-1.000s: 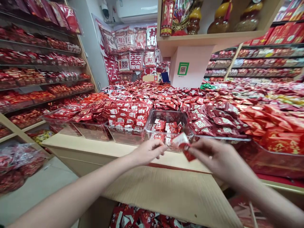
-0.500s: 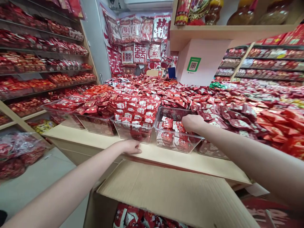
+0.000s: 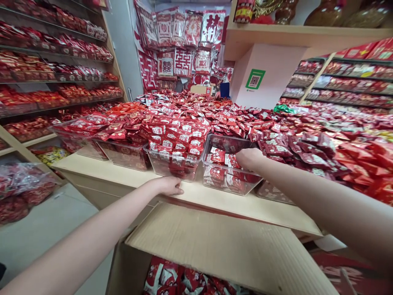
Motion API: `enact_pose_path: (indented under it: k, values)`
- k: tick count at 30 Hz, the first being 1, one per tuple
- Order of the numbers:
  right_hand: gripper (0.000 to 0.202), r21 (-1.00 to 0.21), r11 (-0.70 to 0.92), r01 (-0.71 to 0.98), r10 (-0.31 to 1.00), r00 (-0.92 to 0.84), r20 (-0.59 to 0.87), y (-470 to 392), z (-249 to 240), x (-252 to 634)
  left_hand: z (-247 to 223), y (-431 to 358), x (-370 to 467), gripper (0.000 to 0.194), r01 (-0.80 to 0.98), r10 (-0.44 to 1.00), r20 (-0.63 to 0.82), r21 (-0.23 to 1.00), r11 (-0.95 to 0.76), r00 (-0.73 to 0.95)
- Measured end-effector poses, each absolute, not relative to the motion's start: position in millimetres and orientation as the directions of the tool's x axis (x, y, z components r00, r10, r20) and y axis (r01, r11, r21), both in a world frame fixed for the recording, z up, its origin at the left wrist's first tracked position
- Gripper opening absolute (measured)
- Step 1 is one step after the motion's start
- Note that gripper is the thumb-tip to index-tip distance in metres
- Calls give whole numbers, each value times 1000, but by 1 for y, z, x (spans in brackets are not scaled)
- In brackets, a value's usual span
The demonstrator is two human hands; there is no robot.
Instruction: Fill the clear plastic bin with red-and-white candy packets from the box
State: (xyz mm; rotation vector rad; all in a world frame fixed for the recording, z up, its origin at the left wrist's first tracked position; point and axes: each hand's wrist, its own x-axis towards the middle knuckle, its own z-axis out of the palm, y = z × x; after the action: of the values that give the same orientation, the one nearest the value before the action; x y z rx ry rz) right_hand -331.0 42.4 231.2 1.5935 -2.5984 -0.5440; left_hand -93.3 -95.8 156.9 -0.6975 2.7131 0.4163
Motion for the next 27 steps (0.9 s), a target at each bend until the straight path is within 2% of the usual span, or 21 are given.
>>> enact_pose_path:
  k: [3,8,11,15,18,23,27]
  values:
    - [28,336,372,-866,-893,-432,-126,49,252,-338,155,-97,-93,28,-504,-416,-354,204,839,-837]
    - [35,221,425,-878,-901,-387,196,108,296,-342,151,-100,-91,28,-489,-406,-338,212,846,-849]
    - [37,158,417,-895,-882,-357,309,155,292,-344,149,-100,-90,29,-484,-404,-328,213,849,-854]
    - [31,158,310,-937,-917,-251,309,185,259,-349,151,-99,-90,28,-489,-412,-331,197,850,-849]
    - [20,195,307,-931,-924,-243,296,184,244,-351,150,-100,-89,28,-489,-414,-328,188,852,-849]
    - [8,189,322,-928,-912,-250,325,177,249,-349,147,-101,-87,29,-492,-423,-317,179,852,-849]
    - [8,223,308,-925,-901,-208,382,178,251,-345,147,-100,-87,30,-499,-430,-319,181,847,-845]
